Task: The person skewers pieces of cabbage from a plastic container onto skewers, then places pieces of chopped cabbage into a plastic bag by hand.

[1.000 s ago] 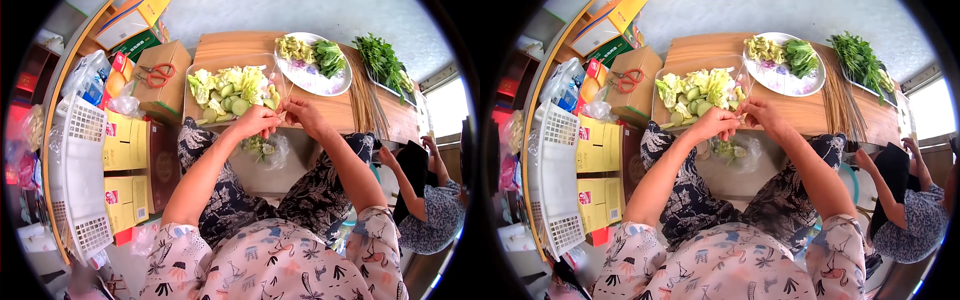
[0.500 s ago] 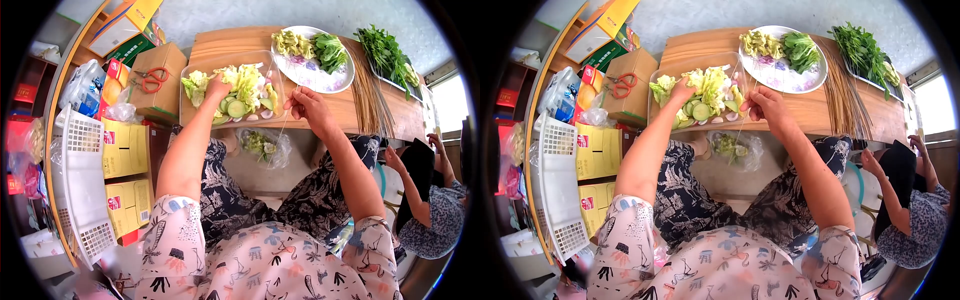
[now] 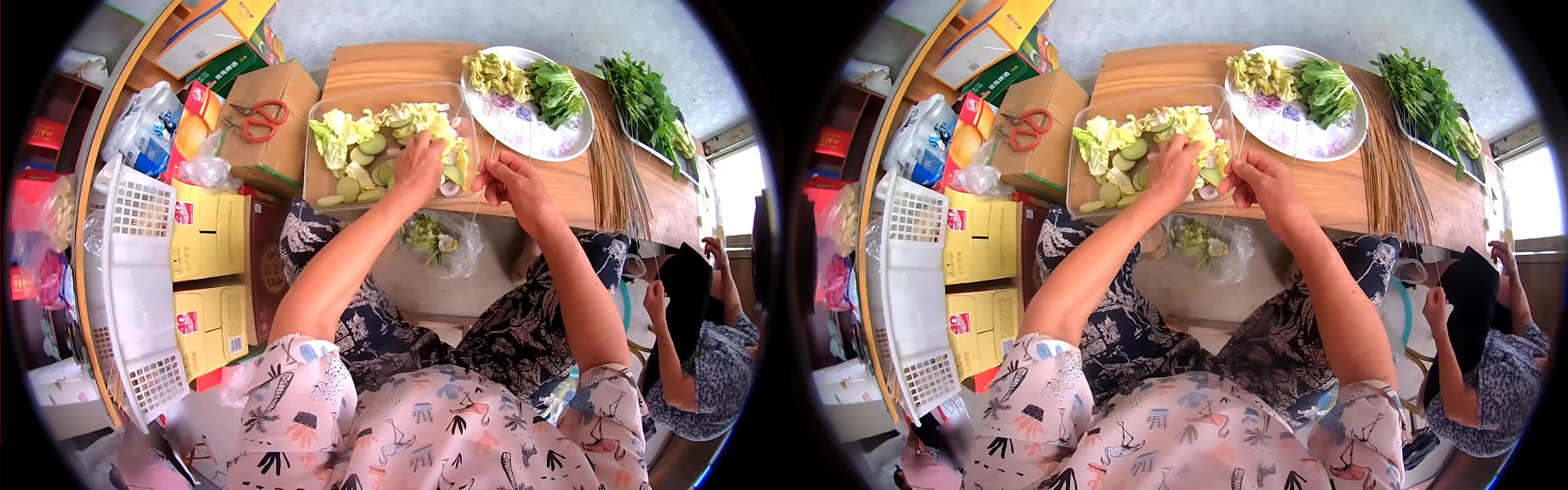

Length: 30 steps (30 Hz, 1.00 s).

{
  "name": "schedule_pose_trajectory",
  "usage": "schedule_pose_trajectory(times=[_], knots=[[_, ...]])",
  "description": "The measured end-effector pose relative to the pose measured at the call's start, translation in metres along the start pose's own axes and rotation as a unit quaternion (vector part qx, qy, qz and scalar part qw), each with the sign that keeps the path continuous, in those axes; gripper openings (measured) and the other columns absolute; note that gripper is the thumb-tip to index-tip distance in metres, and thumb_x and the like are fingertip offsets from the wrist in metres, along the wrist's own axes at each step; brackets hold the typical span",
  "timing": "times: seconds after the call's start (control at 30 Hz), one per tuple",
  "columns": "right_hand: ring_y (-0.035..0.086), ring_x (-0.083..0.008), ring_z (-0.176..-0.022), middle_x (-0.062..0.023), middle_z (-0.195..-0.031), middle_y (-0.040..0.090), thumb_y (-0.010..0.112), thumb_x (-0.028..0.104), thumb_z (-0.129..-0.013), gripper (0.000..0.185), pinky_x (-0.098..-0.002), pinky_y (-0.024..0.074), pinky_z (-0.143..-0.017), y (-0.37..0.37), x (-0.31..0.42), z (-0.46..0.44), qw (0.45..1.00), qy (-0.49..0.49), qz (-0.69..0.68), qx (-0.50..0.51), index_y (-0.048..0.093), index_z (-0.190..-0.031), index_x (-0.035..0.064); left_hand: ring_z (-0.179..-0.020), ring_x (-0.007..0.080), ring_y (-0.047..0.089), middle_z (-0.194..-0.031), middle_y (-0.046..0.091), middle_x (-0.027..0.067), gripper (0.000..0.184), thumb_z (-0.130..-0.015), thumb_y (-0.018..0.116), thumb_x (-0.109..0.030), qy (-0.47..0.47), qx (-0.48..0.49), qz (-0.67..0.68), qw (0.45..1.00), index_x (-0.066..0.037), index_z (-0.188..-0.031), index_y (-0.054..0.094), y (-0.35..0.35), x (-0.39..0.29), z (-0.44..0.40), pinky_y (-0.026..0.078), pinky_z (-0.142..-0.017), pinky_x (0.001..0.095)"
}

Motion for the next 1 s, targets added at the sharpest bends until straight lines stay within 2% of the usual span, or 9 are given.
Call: schedule_pose_trajectory(times=[0.3,0.5,0.63,0.7,0.8,0.83,0.87,0.93,1.0], knots=[[0.047,-0.0068,-0.048,-0.0051,-0.07,0.063,0.043,0.017,-0.092,0.017,-0.02,0.0365,-0.047,-0.001,-0.001,0.006,1.0,0.006,0.012,0.004,0.054,-0.085,0.0063,-0.079,0.0237,0.059,-0.094,0.056,0.0084,0.021,-0.077,0.061,-0.009,0.07,0.093,0.193,0.974,-0.008,-0.097,0.062,-0.022,0.008,0.014,0.048,-0.068,0.0319],[0.047,-0.0059,-0.051,-0.004,-0.071,0.062,0.044,0.017,-0.092,0.017,-0.0199,0.0376,-0.049,-0.003,0.003,0.012,0.999,-0.003,0.036,0.007,0.055,-0.086,0.0057,-0.071,0.0205,0.063,-0.076,0.065,0.0084,0.011,-0.076,0.058,-0.014,-0.143,-0.061,0.173,0.973,-0.009,-0.082,0.066,-0.029,0.127,-0.019,0.048,-0.062,0.0307],[0.047,-0.0057,-0.051,-0.0034,-0.07,0.062,0.044,0.016,-0.092,0.017,-0.0196,0.0378,-0.049,-0.006,0.006,0.013,0.999,-0.004,0.036,0.002,0.055,-0.086,0.0059,-0.071,0.023,0.063,-0.074,0.065,0.0088,0.008,-0.074,0.06,-0.014,-0.233,0.056,0.112,0.964,-0.008,-0.076,0.065,-0.028,0.176,-0.007,0.048,-0.064,0.034],[0.047,-0.0057,-0.051,-0.0033,-0.07,0.062,0.044,0.016,-0.092,0.017,-0.0195,0.0378,-0.049,-0.005,0.007,0.014,0.999,-0.006,0.04,0.006,0.055,-0.086,0.006,-0.07,0.026,0.062,-0.077,0.065,0.0108,0.009,-0.074,0.062,-0.015,-0.164,0.18,-0.012,0.97,-0.008,-0.078,0.064,-0.031,0.164,0.009,0.048,-0.066,0.0355],[0.045,-0.0056,-0.051,-0.0026,-0.07,0.06,0.043,0.019,-0.093,0.018,-0.019,0.0356,-0.05,-0.002,0.007,0.015,0.998,-0.007,0.054,0.016,0.053,-0.085,0.0067,-0.069,0.0288,0.061,-0.081,0.064,0.0146,0.011,-0.074,0.062,-0.016,-0.126,0.199,0.0,0.972,-0.009,-0.084,0.063,-0.017,0.165,0.028,0.048,-0.066,0.0364],[0.045,-0.0054,-0.051,-0.0025,-0.07,0.06,0.043,0.019,-0.093,0.018,-0.0188,0.0352,-0.05,-0.002,0.007,0.016,0.998,-0.01,0.058,0.021,0.053,-0.085,0.0069,-0.074,0.0182,0.061,-0.082,0.064,0.0088,0.017,-0.075,0.065,-0.02,-0.124,0.266,0.049,0.955,-0.009,-0.088,0.062,-0.015,0.16,0.026,0.048,-0.064,0.0318],[0.045,-0.0052,-0.051,-0.0023,-0.07,0.06,0.043,0.018,-0.093,0.018,-0.0187,0.0349,-0.05,-0.001,0.007,0.016,0.998,-0.015,0.062,0.025,0.053,-0.085,0.007,-0.074,0.0182,0.061,-0.082,0.064,0.0088,0.017,-0.075,0.065,-0.02,-0.123,0.266,0.048,0.955,-0.009,-0.088,0.062,-0.017,0.155,0.024,0.048,-0.064,0.0318],[0.045,-0.005,-0.051,-0.0021,-0.07,0.06,0.043,0.018,-0.093,0.018,-0.0186,0.0347,-0.05,-0.001,0.006,0.017,0.998,-0.013,0.06,0.026,0.053,-0.084,0.0072,-0.074,0.0255,0.061,-0.083,0.063,0.0126,0.02,-0.075,0.063,-0.016,-0.275,0.28,0.353,0.849,-0.005,-0.091,0.061,-0.015,0.143,0.022,0.048,-0.067,0.035],[0.045,-0.0048,-0.051,-0.0019,-0.07,0.06,0.043,0.018,-0.093,0.018,-0.0184,0.0345,-0.05,0.0,0.006,0.017,0.998,-0.01,0.058,0.026,0.053,-0.084,0.0074,-0.076,0.0218,0.061,-0.084,0.064,0.0099,0.024,-0.075,0.062,-0.017,-0.258,0.231,0.331,0.877,-0.004,-0.096,0.06,-0.012,0.157,0.01,0.049,-0.068,0.0328]])
Point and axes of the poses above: each hand's wrist, its own z-axis away from the middle knuckle, its own y-axis out of the palm, x = y × z, the point moved 4 cm from there along -z, towards the middle knuckle
